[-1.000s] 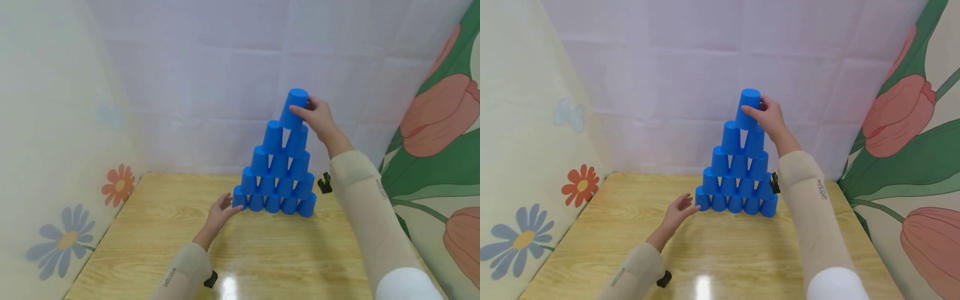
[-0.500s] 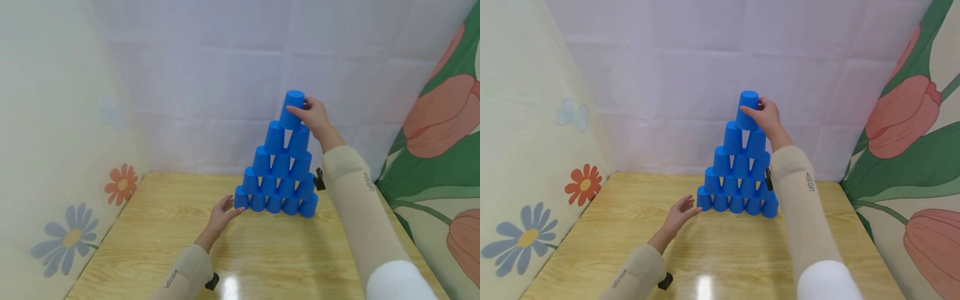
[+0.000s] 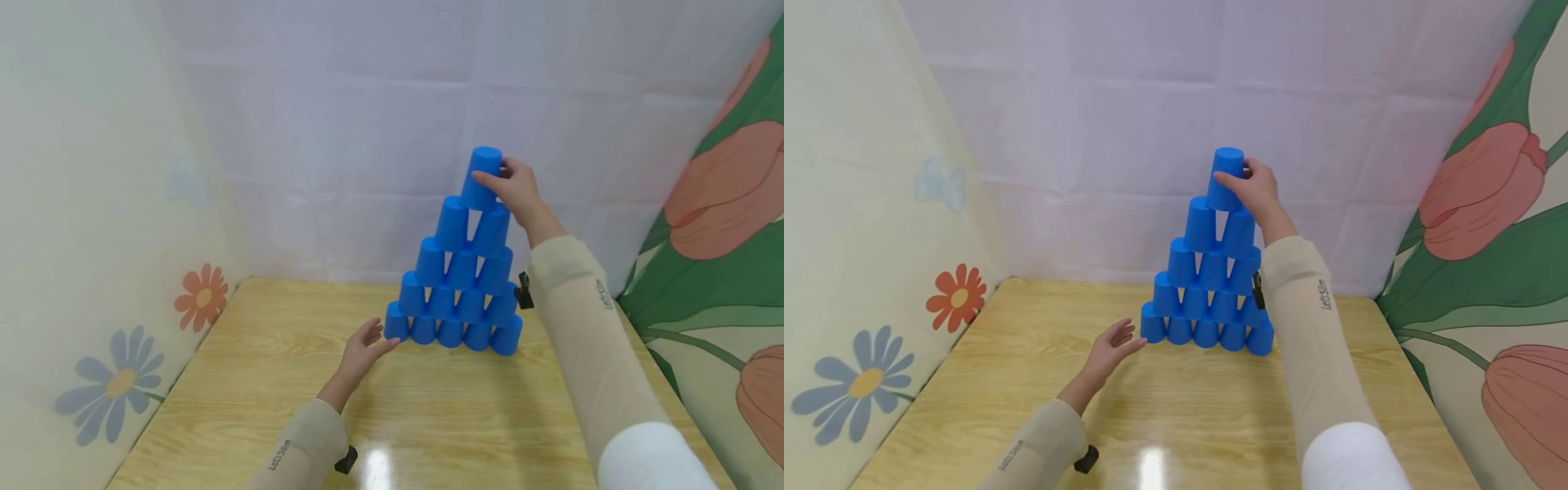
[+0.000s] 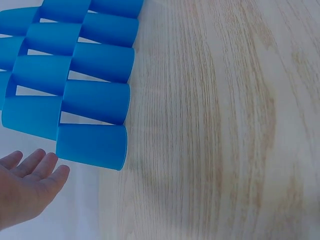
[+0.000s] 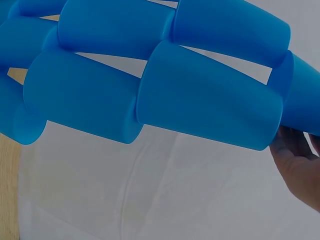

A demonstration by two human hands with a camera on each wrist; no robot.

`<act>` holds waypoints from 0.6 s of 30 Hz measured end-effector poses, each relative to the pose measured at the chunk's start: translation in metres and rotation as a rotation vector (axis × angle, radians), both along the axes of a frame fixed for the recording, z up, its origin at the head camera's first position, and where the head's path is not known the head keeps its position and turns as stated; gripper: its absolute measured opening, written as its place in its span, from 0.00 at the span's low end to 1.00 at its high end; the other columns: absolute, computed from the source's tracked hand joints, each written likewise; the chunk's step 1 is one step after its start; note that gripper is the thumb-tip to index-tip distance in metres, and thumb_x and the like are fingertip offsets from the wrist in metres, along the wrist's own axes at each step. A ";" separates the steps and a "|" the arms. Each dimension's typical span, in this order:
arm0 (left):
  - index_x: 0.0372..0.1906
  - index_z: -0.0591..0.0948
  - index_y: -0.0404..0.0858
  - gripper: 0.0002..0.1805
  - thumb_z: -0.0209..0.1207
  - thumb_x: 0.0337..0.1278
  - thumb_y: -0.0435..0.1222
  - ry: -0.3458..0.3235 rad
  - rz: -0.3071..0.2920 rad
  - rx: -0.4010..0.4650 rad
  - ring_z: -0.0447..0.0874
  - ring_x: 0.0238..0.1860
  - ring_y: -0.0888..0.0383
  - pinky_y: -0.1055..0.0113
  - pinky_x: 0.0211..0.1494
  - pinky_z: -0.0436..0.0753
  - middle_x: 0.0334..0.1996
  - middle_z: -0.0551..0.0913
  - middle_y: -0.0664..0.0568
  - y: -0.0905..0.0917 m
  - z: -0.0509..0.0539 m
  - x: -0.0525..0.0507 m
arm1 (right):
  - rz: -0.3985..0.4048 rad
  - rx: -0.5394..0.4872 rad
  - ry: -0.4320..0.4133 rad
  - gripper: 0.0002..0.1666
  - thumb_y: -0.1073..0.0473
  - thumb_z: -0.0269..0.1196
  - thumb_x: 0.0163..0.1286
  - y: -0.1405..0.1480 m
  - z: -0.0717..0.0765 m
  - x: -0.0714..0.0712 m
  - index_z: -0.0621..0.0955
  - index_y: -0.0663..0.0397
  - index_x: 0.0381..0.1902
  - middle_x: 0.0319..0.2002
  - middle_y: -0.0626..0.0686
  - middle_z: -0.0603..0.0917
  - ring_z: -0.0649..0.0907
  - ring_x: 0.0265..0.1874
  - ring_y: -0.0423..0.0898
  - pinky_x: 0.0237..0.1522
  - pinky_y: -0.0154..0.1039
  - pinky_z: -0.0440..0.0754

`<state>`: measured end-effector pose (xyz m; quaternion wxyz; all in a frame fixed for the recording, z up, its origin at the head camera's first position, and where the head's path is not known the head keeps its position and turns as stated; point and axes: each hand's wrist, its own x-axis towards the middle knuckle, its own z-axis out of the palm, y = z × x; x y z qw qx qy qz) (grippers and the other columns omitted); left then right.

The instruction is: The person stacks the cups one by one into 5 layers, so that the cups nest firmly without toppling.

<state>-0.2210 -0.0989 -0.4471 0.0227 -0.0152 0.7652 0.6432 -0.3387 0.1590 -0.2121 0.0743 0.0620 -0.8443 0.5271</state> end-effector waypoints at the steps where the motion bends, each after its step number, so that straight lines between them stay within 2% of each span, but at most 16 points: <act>1: 0.61 0.58 0.31 0.40 0.62 0.44 0.43 0.003 -0.002 -0.003 0.59 0.57 0.41 0.51 0.53 0.65 0.57 0.62 0.36 0.001 0.003 0.002 | 0.000 0.000 0.000 0.46 0.37 0.57 0.52 0.000 0.000 0.000 0.59 0.54 0.62 0.58 0.55 0.64 0.65 0.55 0.51 0.53 0.49 0.64; 7: 0.60 0.58 0.28 0.37 0.60 0.47 0.39 0.011 -0.009 -0.009 0.59 0.57 0.39 0.50 0.53 0.65 0.56 0.62 0.33 0.009 0.021 0.012 | 0.000 -0.003 0.001 0.47 0.36 0.57 0.51 0.002 -0.001 -0.001 0.57 0.53 0.63 0.59 0.55 0.63 0.64 0.56 0.52 0.54 0.50 0.63; 14: 0.60 0.60 0.33 0.42 0.63 0.40 0.47 0.023 0.004 -0.020 0.61 0.56 0.43 0.50 0.54 0.65 0.56 0.65 0.37 0.008 -0.009 -0.004 | -0.008 0.006 0.013 0.48 0.35 0.57 0.50 0.007 -0.001 0.002 0.55 0.50 0.64 0.60 0.54 0.61 0.63 0.57 0.51 0.54 0.50 0.63; 18: 0.61 0.60 0.34 0.41 0.63 0.42 0.47 0.009 0.003 -0.037 0.60 0.57 0.44 0.50 0.54 0.65 0.56 0.64 0.38 0.008 -0.005 -0.005 | -0.017 0.019 0.024 0.49 0.33 0.56 0.49 0.013 -0.002 0.003 0.55 0.48 0.64 0.60 0.53 0.61 0.63 0.57 0.51 0.54 0.49 0.63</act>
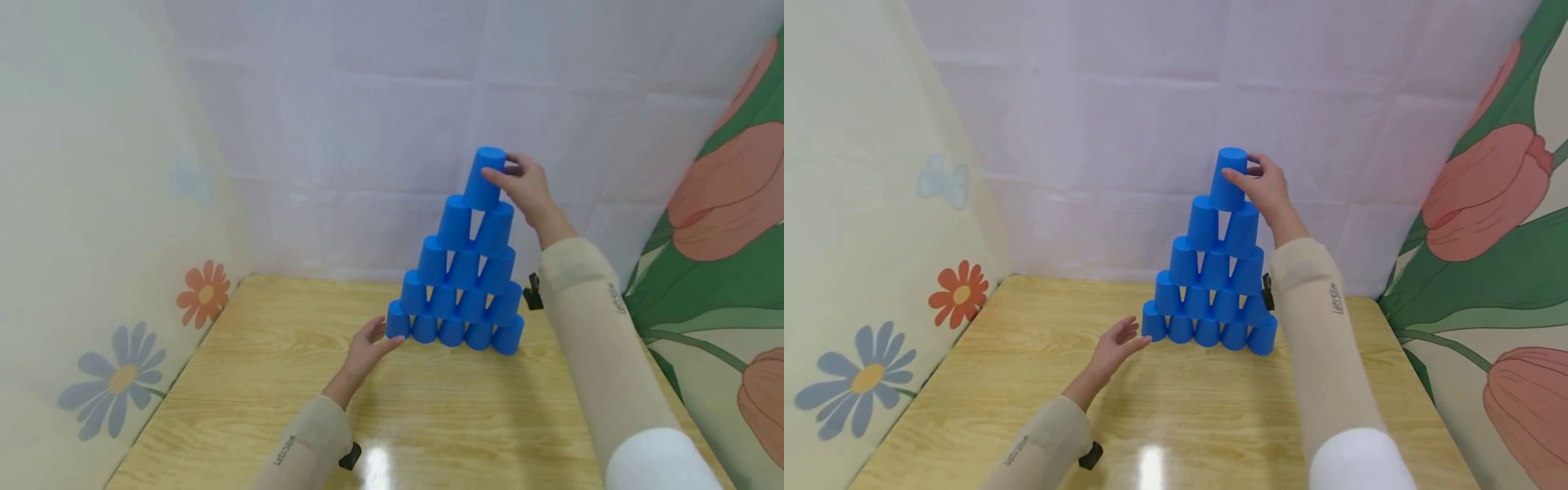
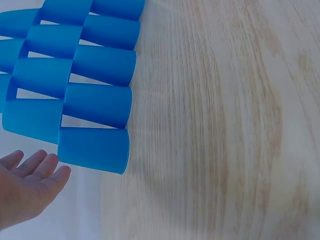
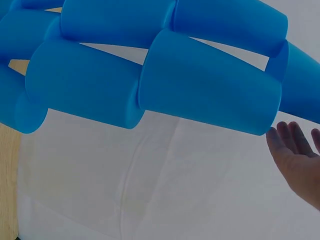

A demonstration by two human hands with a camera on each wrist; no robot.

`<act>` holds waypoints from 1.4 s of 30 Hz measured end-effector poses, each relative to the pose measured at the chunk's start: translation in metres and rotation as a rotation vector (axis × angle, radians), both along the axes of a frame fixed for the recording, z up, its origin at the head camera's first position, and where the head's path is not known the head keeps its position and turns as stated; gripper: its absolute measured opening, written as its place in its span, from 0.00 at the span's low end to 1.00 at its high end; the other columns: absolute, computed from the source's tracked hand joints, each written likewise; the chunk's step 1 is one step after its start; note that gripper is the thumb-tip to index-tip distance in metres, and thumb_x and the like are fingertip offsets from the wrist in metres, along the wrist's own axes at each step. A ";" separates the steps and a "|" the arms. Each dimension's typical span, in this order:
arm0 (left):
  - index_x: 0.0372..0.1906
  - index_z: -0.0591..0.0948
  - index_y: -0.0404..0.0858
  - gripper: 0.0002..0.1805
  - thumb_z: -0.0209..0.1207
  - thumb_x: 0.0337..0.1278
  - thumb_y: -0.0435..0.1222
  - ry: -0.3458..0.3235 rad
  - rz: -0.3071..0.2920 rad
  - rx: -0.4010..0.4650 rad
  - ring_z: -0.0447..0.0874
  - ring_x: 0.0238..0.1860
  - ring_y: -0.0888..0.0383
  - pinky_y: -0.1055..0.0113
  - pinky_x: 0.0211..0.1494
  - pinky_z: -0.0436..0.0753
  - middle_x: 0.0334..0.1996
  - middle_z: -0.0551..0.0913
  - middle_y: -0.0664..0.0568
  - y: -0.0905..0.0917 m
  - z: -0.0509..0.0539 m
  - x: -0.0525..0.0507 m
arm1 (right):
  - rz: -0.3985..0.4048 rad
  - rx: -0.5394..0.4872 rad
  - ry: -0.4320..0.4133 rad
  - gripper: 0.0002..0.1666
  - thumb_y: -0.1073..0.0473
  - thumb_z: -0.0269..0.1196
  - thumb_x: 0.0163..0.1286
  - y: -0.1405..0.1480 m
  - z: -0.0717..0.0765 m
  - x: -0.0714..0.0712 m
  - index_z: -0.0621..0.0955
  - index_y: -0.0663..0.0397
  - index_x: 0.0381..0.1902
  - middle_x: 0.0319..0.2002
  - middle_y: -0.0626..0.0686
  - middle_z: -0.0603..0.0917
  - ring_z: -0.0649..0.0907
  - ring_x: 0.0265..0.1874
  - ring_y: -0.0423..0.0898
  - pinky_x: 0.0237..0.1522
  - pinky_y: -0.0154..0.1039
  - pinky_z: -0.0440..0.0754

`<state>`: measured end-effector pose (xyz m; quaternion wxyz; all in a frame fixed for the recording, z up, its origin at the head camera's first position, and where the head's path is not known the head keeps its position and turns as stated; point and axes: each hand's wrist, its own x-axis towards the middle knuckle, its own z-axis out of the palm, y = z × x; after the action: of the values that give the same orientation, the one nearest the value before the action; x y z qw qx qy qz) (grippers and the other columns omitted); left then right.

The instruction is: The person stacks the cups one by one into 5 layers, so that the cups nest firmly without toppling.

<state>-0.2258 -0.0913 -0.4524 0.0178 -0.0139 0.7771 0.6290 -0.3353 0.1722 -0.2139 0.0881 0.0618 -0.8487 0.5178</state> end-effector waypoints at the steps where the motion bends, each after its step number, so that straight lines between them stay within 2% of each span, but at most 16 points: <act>1: 0.61 0.60 0.34 0.41 0.62 0.42 0.47 -0.001 0.001 -0.003 0.60 0.57 0.44 0.50 0.54 0.65 0.57 0.64 0.39 0.000 0.001 0.000 | 0.002 -0.001 0.003 0.49 0.33 0.56 0.49 0.002 0.000 0.000 0.55 0.47 0.64 0.60 0.53 0.62 0.63 0.57 0.51 0.54 0.49 0.63; 9: 0.61 0.59 0.34 0.43 0.62 0.41 0.49 0.028 -0.019 -0.019 0.58 0.58 0.44 0.51 0.55 0.64 0.58 0.63 0.39 -0.003 0.009 -0.003 | 0.020 0.020 0.041 0.47 0.34 0.55 0.51 0.021 -0.003 0.010 0.56 0.46 0.64 0.60 0.53 0.62 0.63 0.57 0.51 0.55 0.51 0.61; 15: 0.61 0.61 0.34 0.41 0.63 0.41 0.48 0.085 0.004 -0.074 0.60 0.58 0.45 0.52 0.56 0.63 0.58 0.64 0.41 -0.009 0.017 -0.004 | 0.034 0.021 0.075 0.43 0.36 0.55 0.53 0.035 -0.009 0.023 0.57 0.44 0.64 0.61 0.51 0.62 0.63 0.58 0.50 0.54 0.52 0.61; 21: 0.61 0.60 0.33 0.41 0.62 0.42 0.48 0.145 -0.010 -0.131 0.58 0.58 0.46 0.50 0.57 0.60 0.59 0.62 0.41 -0.015 0.025 -0.006 | 0.075 -0.011 0.097 0.41 0.38 0.56 0.55 0.044 -0.015 0.037 0.58 0.46 0.63 0.60 0.53 0.63 0.64 0.57 0.49 0.55 0.49 0.62; 25: 0.61 0.60 0.33 0.39 0.61 0.45 0.47 0.159 -0.006 -0.161 0.58 0.58 0.46 0.51 0.58 0.59 0.59 0.62 0.42 -0.018 0.028 -0.006 | 0.105 -0.025 0.100 0.40 0.40 0.55 0.56 0.048 -0.024 0.047 0.57 0.47 0.63 0.60 0.53 0.63 0.64 0.57 0.50 0.54 0.49 0.62; 30: 0.61 0.60 0.34 0.39 0.60 0.45 0.46 0.155 0.010 -0.225 0.57 0.59 0.45 0.49 0.56 0.61 0.59 0.61 0.42 -0.019 0.033 -0.005 | 0.137 -0.019 0.125 0.38 0.42 0.54 0.58 0.049 -0.042 0.062 0.58 0.48 0.63 0.60 0.53 0.64 0.65 0.56 0.49 0.53 0.48 0.64; 34: 0.62 0.59 0.35 0.39 0.60 0.45 0.46 0.164 0.021 -0.300 0.57 0.59 0.44 0.48 0.55 0.62 0.59 0.61 0.40 -0.019 0.036 -0.005 | 0.177 -0.030 0.146 0.36 0.46 0.54 0.60 0.050 -0.061 0.076 0.58 0.51 0.63 0.60 0.54 0.63 0.64 0.57 0.49 0.53 0.50 0.64; 38: 0.62 0.58 0.33 0.38 0.60 0.47 0.45 0.218 0.016 -0.375 0.57 0.59 0.43 0.49 0.56 0.60 0.59 0.60 0.38 -0.020 0.036 -0.003 | 0.174 -0.013 0.169 0.35 0.48 0.54 0.61 0.050 -0.084 0.089 0.58 0.55 0.63 0.60 0.56 0.62 0.61 0.58 0.52 0.54 0.53 0.61; 42: 0.61 0.58 0.31 0.37 0.58 0.49 0.44 0.299 -0.003 -0.480 0.57 0.59 0.43 0.52 0.58 0.58 0.59 0.60 0.38 -0.021 0.035 0.000 | 0.142 0.048 0.178 0.35 0.49 0.53 0.63 0.050 -0.108 0.101 0.57 0.57 0.63 0.61 0.59 0.59 0.58 0.59 0.55 0.55 0.55 0.57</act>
<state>-0.2257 -0.1123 -0.4173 -0.0999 0.0761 0.8977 0.4223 -0.2339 0.2224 -0.3224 0.1248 0.1694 -0.8433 0.4945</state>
